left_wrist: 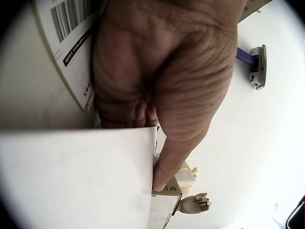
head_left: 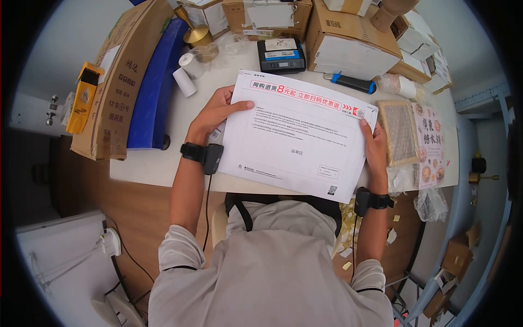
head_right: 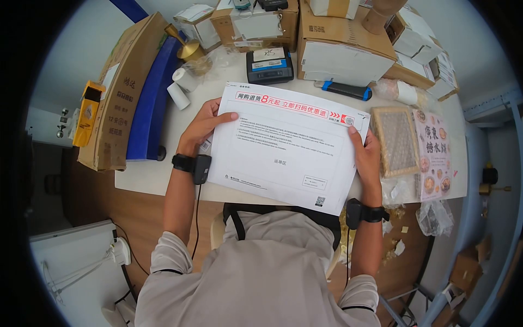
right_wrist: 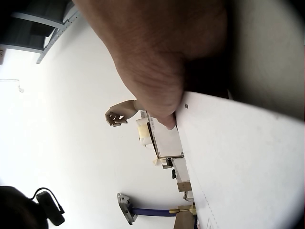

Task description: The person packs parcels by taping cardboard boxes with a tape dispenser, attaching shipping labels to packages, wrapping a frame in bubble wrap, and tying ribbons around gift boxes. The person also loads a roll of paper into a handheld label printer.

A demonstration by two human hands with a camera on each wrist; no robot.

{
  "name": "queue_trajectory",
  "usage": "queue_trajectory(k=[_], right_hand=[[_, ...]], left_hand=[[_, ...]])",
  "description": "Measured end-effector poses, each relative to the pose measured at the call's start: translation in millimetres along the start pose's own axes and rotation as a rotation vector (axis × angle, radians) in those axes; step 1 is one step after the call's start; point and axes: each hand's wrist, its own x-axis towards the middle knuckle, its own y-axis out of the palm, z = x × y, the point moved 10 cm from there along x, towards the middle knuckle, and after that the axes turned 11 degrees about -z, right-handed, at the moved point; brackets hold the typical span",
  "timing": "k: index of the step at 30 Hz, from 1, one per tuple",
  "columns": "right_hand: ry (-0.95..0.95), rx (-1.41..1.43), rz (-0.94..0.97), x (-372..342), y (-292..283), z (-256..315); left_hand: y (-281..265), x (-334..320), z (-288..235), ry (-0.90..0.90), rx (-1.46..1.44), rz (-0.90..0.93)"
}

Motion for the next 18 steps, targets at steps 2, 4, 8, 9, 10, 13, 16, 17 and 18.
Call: queue_trajectory(k=[2,4,8,9,10,13,16,17,18], right_hand=[[0.000,0.004,0.002,0.1,-0.3,-0.4],[-0.012,-0.001,-0.001,0.3,-0.6,-0.5],[-0.011,0.002,-0.005,-0.8,0.3,2.1],[-0.012,0.002,-0.004,-0.4,-0.1,1.0],[-0.012,0.002,-0.003,-0.2,-0.2,0.5],[-0.009,0.002,0.001,-1.1,0.8,1.6],[-0.013,0.008,0.011,-0.8,1.3,1.5],[-0.014,0.008,0.011,-0.7,1.2,1.8],[-0.013,-0.001,0.008,-0.6,0.8,1.8]], left_hand=[[-0.1,0.5,-0.4,0.001,-0.007,-0.003],[-1.4,0.9,1.1,-0.008,0.016,-0.006],[-0.5,0.1,0.6,-0.009,0.013,-0.006],[-1.0,0.6,1.5,-0.008,0.010,-0.007],[-1.3,1.0,1.6,-0.006,0.007,-0.008],[-1.9,0.9,1.1,-0.009,0.010,-0.019],[-2.0,1.2,1.7,-0.011,0.008,-0.015],[-1.9,1.1,1.3,-0.011,0.008,-0.015],[-1.3,0.8,0.9,-0.012,0.004,-0.012]])
